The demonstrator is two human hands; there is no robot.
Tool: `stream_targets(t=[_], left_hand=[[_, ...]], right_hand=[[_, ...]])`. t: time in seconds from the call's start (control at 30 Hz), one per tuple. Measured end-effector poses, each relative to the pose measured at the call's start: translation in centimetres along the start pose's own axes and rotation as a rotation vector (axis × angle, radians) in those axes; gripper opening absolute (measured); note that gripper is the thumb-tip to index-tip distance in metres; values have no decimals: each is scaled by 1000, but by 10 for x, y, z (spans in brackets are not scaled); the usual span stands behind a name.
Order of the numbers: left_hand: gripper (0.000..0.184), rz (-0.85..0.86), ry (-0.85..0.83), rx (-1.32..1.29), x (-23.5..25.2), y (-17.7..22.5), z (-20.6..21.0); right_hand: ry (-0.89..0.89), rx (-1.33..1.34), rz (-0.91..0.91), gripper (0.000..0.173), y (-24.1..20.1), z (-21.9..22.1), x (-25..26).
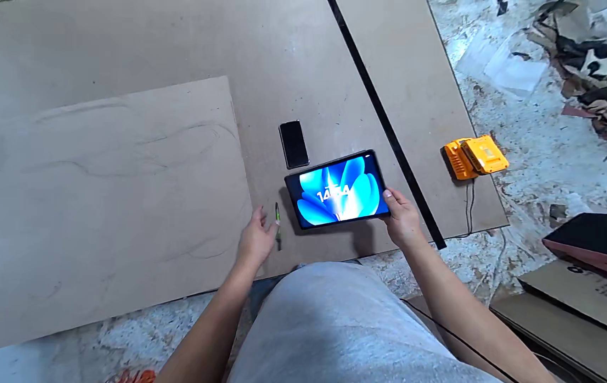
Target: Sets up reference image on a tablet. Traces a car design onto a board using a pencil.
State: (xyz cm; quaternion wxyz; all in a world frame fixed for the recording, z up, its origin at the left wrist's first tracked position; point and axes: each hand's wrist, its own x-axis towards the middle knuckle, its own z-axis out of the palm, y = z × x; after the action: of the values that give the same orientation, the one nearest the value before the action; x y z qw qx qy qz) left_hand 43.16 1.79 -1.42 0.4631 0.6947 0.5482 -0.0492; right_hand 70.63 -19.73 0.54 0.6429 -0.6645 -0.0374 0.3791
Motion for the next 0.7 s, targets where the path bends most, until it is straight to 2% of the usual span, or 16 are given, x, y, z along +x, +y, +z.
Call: stream_targets(t=[0.17, 0.23, 0.27, 0.37, 0.5, 0.57, 0.7], left_hand=[[115, 328, 45, -262, -22, 85, -16], [133, 380, 154, -298, -30, 120, -26], [135, 401, 243, -315, -31, 135, -37], [125, 537, 490, -398, -25, 158, -88], [83, 637, 665, -316, -30, 146, -157], [73, 648, 634, -157, -51, 133, -173], [69, 636, 386, 86, -89, 104, -176]], right_hand=[[-122, 139, -226, 37, -68, 4, -18], [-195, 161, -312, 36, -87, 16, -30], [-221, 170, -354, 36, -93, 22, -36], [-243, 210, -429, 36, -102, 42, -50], [-233, 294, -333, 36, -99, 64, -59], [-252, 271, -310, 36, -105, 73, -57], [-326, 70, -259, 32, -148, 93, -50]])
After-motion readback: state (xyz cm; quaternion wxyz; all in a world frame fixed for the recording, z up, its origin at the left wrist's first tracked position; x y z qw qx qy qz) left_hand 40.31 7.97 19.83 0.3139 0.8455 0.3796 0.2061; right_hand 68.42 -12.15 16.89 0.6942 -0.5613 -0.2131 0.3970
